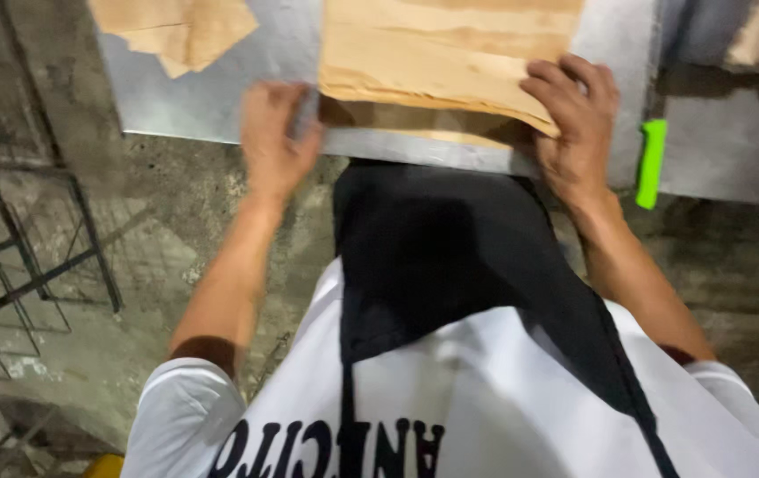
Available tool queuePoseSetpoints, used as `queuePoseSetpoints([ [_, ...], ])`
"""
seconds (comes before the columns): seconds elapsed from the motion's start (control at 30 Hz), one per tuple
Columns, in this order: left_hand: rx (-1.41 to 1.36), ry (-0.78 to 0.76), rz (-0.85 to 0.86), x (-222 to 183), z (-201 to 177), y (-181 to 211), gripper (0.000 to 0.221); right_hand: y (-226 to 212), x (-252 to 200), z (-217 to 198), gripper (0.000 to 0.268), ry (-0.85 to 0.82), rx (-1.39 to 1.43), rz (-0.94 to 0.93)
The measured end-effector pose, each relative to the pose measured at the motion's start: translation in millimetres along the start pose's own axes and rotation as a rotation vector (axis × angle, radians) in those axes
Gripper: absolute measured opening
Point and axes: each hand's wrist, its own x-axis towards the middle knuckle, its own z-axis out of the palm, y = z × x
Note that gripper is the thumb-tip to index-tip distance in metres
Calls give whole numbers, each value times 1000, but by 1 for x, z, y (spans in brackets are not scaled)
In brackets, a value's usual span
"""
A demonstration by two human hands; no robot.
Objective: The person cuts and tears sheets of parchment paper on a table using a knife and by hand, folding and separating the sheets into smaller pieces.
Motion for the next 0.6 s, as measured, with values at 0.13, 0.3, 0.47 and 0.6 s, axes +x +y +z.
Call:
queuePoseSetpoints([
  [0.13,-26,-52,38,-12,9,17,44,-10,3,-4,48,-18,-29,26],
  [0.3,-4,-15,76,-14,20,20,20,1,-3,-8,52,-64,-90,17],
  [0.47,27,22,111,-16,21,23,23,6,-13,7,62,-29,-367,-189],
  [0.6,51,33,112,-21,28,24,22,22,-14,12,59,9,-361,-224],
])
